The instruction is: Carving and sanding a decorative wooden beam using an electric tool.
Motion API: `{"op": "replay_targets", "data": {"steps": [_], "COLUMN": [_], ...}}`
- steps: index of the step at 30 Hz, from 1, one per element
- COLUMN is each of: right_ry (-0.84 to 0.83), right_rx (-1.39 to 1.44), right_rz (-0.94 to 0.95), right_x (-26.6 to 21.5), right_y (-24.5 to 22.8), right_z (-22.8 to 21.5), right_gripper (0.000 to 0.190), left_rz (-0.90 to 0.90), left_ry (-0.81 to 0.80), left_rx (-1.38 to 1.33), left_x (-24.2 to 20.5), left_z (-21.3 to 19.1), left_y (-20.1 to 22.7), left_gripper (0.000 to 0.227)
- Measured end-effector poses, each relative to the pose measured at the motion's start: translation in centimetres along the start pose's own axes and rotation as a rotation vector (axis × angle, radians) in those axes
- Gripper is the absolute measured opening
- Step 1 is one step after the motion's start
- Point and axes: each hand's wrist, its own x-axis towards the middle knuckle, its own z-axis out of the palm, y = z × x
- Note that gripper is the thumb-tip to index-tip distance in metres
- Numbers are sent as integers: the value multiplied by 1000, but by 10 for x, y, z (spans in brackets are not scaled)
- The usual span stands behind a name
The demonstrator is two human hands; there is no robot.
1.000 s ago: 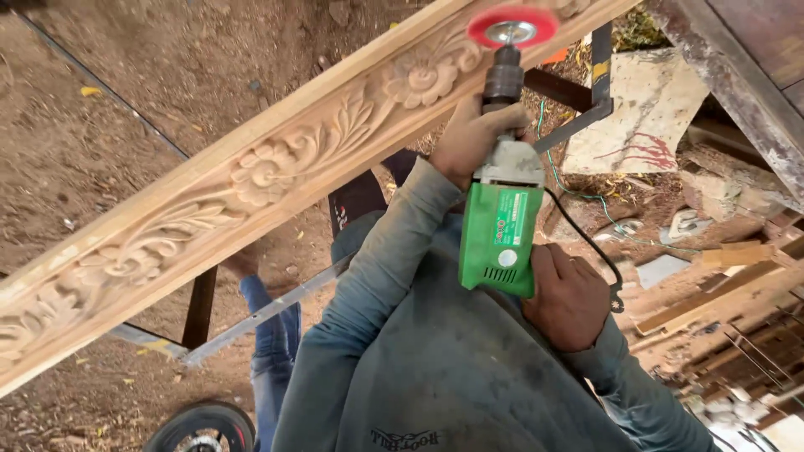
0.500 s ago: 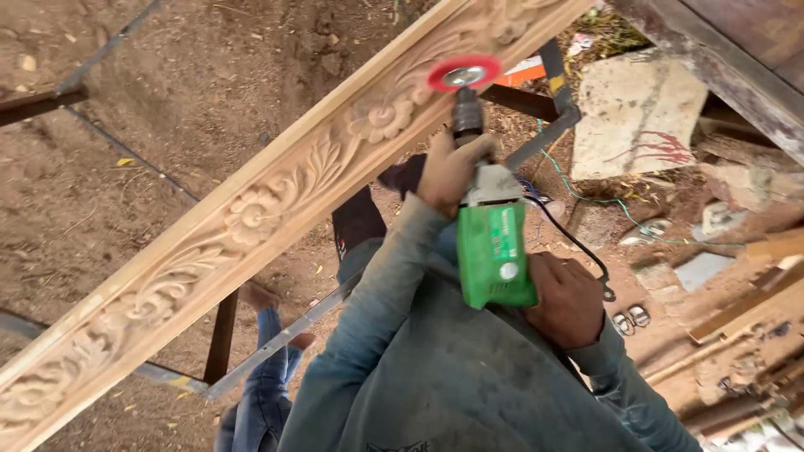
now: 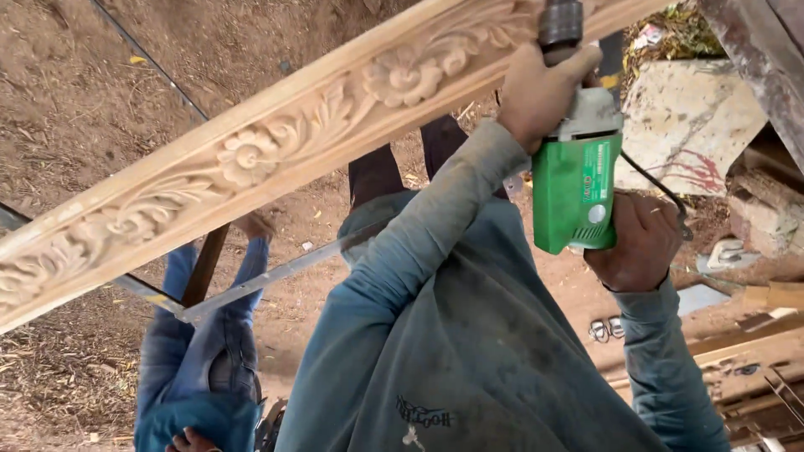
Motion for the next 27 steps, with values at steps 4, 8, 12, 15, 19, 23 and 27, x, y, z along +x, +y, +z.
{"op": "replay_targets", "data": {"steps": [4, 8, 12, 15, 19, 23, 27], "right_ry": [18, -66, -118, -161, -118, -140, -142], "right_rx": [13, 9, 1, -13, -32, -38, -57], "right_rz": [-95, -107, -97, -71, -105, -101, -134], "right_x": [12, 9, 21, 15, 21, 6, 15], "right_y": [13, 15, 20, 19, 26, 24, 31], "right_z": [-12, -27, -32, -34, -25, -39, -28], "right_gripper": [31, 27, 26, 27, 25, 29, 33], "left_rz": [64, 32, 38, 18, 52, -69, -40], "left_ry": [9, 69, 117, 60, 71, 74, 111], "left_rx": [-32, -29, 31, -100, -102, -128, -126], "left_x": [5, -1, 4, 0, 5, -7, 2], "left_z": [0, 7, 12, 12, 7, 15, 13], "left_y": [-8, -11, -3, -9, 3, -9, 2], "left_gripper": [24, 27, 25, 26, 25, 26, 23]}}
